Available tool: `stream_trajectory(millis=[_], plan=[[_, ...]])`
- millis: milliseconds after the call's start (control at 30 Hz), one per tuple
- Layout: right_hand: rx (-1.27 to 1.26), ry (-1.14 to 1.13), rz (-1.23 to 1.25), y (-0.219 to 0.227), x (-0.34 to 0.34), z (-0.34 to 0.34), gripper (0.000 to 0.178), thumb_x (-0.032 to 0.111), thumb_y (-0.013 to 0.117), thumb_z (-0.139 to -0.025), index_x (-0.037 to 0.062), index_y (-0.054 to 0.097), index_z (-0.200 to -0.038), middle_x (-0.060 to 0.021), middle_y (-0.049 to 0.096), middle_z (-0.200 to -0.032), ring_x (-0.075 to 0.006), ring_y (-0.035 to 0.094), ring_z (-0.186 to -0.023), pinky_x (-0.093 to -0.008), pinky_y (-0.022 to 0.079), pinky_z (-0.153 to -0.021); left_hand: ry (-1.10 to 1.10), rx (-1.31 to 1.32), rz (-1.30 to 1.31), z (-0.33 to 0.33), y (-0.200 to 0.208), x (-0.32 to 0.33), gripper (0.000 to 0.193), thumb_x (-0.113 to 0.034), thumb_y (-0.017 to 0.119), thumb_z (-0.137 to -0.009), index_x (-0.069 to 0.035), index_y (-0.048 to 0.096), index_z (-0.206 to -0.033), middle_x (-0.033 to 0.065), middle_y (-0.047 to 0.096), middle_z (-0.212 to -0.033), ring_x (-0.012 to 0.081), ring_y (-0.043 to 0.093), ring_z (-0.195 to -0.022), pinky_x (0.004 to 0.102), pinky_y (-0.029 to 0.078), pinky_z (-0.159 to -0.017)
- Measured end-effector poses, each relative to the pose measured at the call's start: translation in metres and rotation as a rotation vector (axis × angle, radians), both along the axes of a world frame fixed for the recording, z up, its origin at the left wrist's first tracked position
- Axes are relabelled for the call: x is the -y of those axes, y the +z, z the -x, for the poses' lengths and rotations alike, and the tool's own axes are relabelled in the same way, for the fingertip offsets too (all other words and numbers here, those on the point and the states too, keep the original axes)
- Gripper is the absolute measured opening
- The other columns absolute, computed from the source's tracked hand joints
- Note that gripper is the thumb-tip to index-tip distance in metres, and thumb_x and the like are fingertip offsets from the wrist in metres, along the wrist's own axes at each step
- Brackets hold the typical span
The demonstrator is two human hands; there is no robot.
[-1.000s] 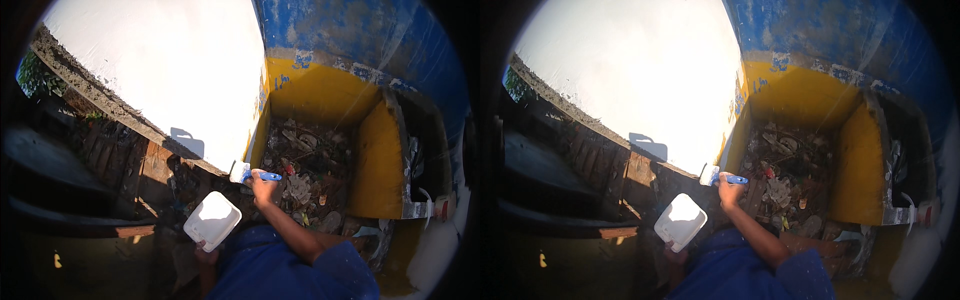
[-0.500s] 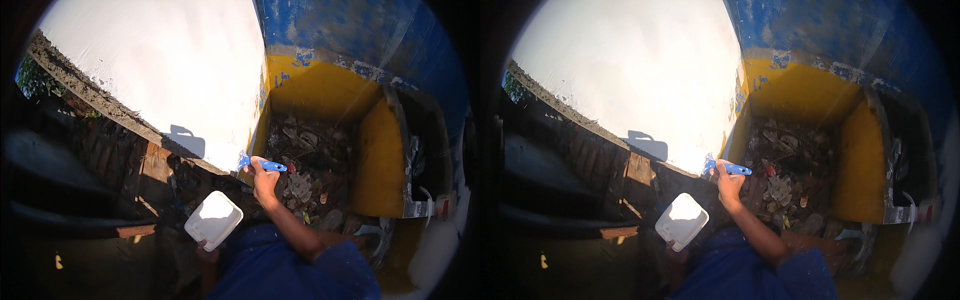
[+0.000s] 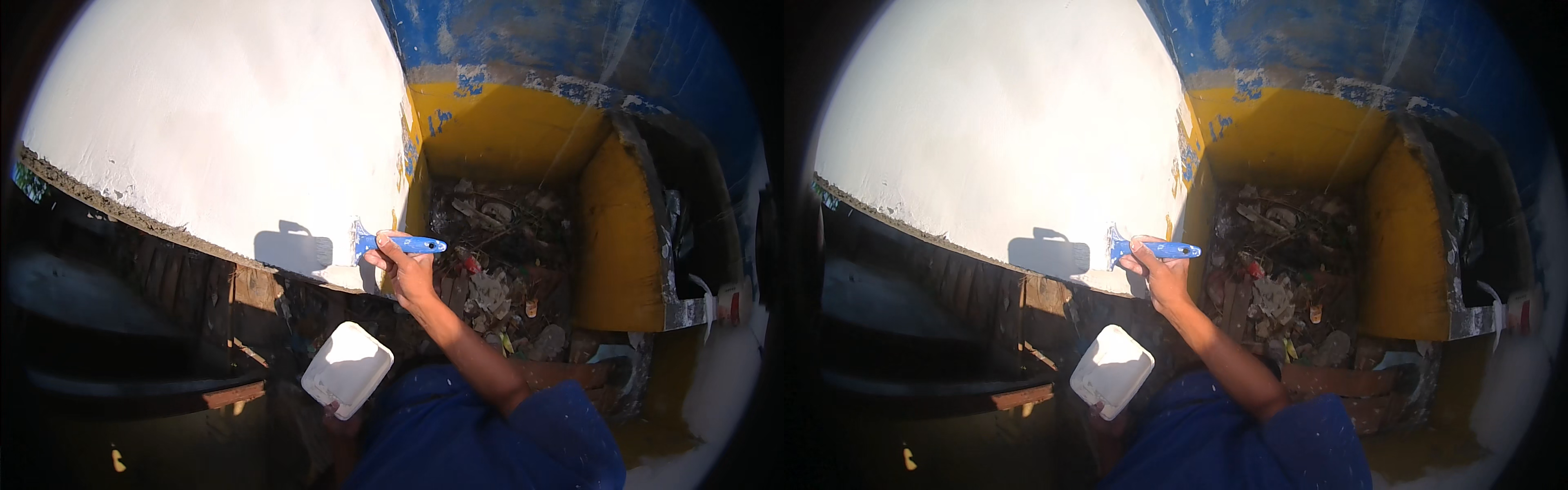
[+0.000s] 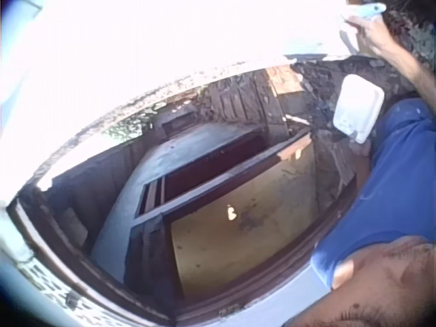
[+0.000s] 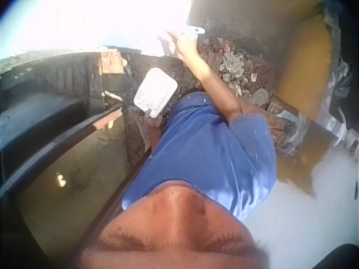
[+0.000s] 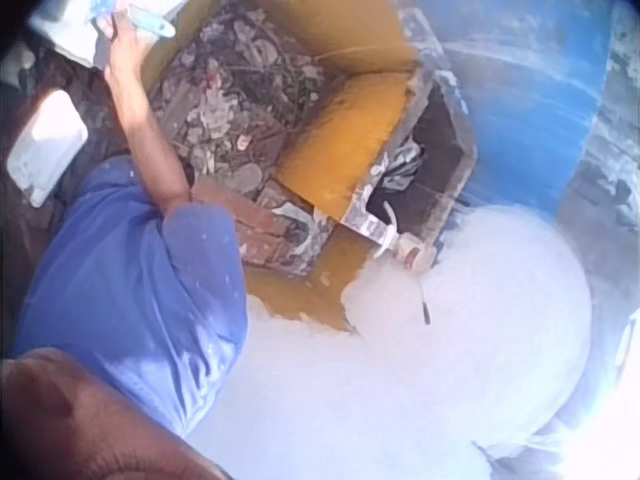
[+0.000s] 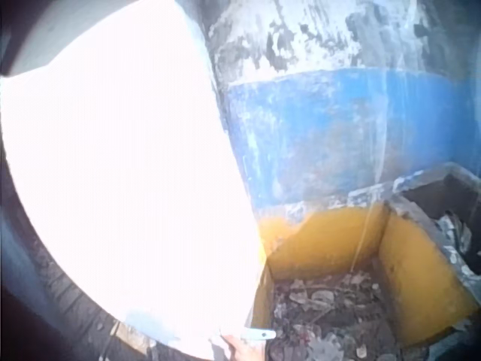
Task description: The person paints a wall using white paint and a brush, repeatedly dipping the brush into a small white container.
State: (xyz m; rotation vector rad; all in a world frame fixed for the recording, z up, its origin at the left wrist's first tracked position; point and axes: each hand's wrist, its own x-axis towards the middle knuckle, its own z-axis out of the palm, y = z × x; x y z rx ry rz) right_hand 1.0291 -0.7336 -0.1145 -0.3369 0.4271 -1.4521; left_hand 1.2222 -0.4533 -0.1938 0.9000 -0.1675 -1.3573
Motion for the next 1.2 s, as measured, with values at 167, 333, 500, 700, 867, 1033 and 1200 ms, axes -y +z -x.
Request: stream_trajectory(millis=[167,333,500,700,867,1033,1200], plan=[[-0.895,-0.247,-0.351,-0.11,0.005,0.007,0.009,0.003,0.063,-0.082,-0.0057,0.062,-0.084,-0.0108,0.063,-0.082,-0.0156,0.062,-0.067,-0.0262,0.055,-0.06,0.084,-0.216,-0.114,-0.026,-0.025,-0.013,0.074,-0.01,0.057,-0.07,-0.002,0.026,-0.136,0.0203,0.041,-0.129,0.0363,0.042,-0.119,0.0509,0.032,-0.102],[-0.567,-0.294,-0.106,-0.021,0.03,-0.002,0.013,0.007,0.068,-0.079,-0.0049,0.064,-0.083,-0.0079,0.064,-0.071,-0.0149,0.06,-0.059,-0.0242,0.046,-0.053,0.024,-0.182,-0.214,-0.017,0.001,-0.011,0.075,-0.012,0.057,-0.069,-0.003,0.025,-0.136,0.0212,0.04,-0.128,0.038,0.04,-0.119,0.0513,0.03,-0.103],[0.037,-0.117,0.068,0.055,0.051,0.032,0.02,0.004,0.066,-0.081,-0.0081,0.058,-0.094,-0.0133,0.063,-0.078,-0.0184,0.063,-0.062,-0.0253,0.055,-0.061,-0.244,0.101,-0.182,-0.048,-0.039,-0.031,0.076,-0.016,0.057,-0.069,-0.005,0.024,-0.136,0.0215,0.041,-0.126,0.0392,0.04,-0.116,0.0512,0.032,-0.1],[-0.53,-0.216,-0.436,-0.166,0.038,0.01,0.005,0.002,0.063,-0.081,-0.0031,0.061,-0.081,-0.0106,0.064,-0.075,-0.0178,0.063,-0.062,-0.0267,0.055,-0.057,-0.169,-0.118,-0.201,-0.029,-0.009,-0.011,0.076,-0.018,0.059,-0.068,-0.005,0.026,-0.135,0.0207,0.043,-0.122,0.0387,0.044,-0.111,0.0515,0.037,-0.095],[-0.717,-0.223,-0.315,-0.128,0.027,-0.019,0.007,0.002,0.065,-0.079,-0.0023,0.062,-0.074,-0.0074,0.063,-0.071,-0.0141,0.062,-0.064,-0.0258,0.053,-0.052,-0.169,-0.162,-0.263,-0.03,0.015,-0.009,0.076,-0.018,0.06,-0.067,-0.005,0.026,-0.135,0.0209,0.044,-0.121,0.0382,0.044,-0.111,0.0504,0.036,-0.096],[-0.017,-0.127,-0.053,-0.007,0.05,0.026,0.011,-0.001,0.063,-0.081,-0.008,0.059,-0.088,-0.0128,0.062,-0.078,-0.0181,0.063,-0.064,-0.027,0.054,-0.058,-0.053,-0.07,-0.231,-0.019,0.009,-0.002,0.078,-0.017,0.06,-0.066,-0.006,0.026,-0.135,0.0215,0.045,-0.122,0.0384,0.045,-0.112,0.0504,0.037,-0.096],[0.079,-0.136,-0.373,-0.085,0.046,-0.002,0.011,0.001,0.061,-0.082,-0.0073,0.058,-0.089,-0.0133,0.063,-0.08,-0.0196,0.064,-0.066,-0.0289,0.057,-0.062,-0.103,-0.07,-0.267,-0.022,0.02,0.009,0.077,-0.019,0.059,-0.067,-0.005,0.026,-0.135,0.0219,0.045,-0.122,0.0395,0.045,-0.112,0.0515,0.037,-0.096]])
